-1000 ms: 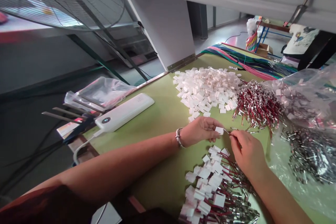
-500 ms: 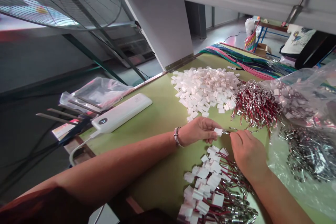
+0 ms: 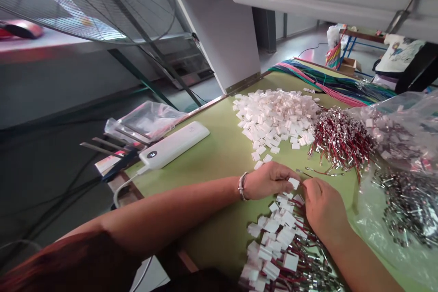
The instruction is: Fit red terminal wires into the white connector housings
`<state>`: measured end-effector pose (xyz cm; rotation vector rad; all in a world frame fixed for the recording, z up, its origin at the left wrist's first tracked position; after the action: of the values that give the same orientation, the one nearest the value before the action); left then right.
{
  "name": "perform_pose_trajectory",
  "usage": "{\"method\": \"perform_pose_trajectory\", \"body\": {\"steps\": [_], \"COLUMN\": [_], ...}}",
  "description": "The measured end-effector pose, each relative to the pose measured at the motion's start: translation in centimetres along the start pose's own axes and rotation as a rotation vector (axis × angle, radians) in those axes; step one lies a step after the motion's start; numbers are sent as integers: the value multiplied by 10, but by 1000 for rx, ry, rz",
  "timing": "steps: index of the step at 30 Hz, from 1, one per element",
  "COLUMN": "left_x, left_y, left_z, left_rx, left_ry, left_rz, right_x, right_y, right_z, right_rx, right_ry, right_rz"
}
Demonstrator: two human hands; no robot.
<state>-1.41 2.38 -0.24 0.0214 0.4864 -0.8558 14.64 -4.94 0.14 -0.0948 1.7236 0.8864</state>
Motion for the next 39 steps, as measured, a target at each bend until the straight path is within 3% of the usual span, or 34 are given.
{"method": "perform_pose_trajectory", "body": {"steps": [3,5,7,10,13,15,16,19,21,24,29,35,39], "left_x": [2,4,5,2,-10,-23,-31,-48,-50,-45,-39,-30,-29], "left_y": [-3,-5,-5,-1,4,6,7,8,9,10,13,13,11], "left_z": [4,5,5,3,4,5,4,-5,-10,-13,-11,-11,-9], "left_rx": [147,205,220,136,168,273,282,97,7,-14,6,67,47], "left_ry": [310,397,316,88,87,258,374,772,968,1095,1072,1055,736], "left_rz": [182,238,196,51,3,90,191,402,413,388,412,398,420], "right_x": [1,1,0,-1,-3,-4,-5,-7,-9,-9,8,12,3], "right_y": [-1,-1,0,1,3,4,4,4,4,3,4,6,4], "right_z": [-1,-2,-2,0,4,5,5,6,11,26,31,18,21], "right_rx": [36,54,49,38,56,84,92,81,90,159,116,132,210], "right_ry": [-18,-16,8,81,142,173,199,303,308,99,-228,-295,-258], "right_rz": [1,7,20,51,35,-17,-61,-210,-220,-121,-229,-214,-135]}}
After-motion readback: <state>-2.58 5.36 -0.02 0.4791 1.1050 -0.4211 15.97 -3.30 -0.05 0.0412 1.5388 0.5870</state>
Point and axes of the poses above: each hand's wrist, its own y-axis towards the middle knuckle, its own x-axis out of the palm, z = x × y, the point moved 2 cm from there along y, towards the middle knuckle, and after that the axes turned 11 degrees about -x, right-handed, at the moved point
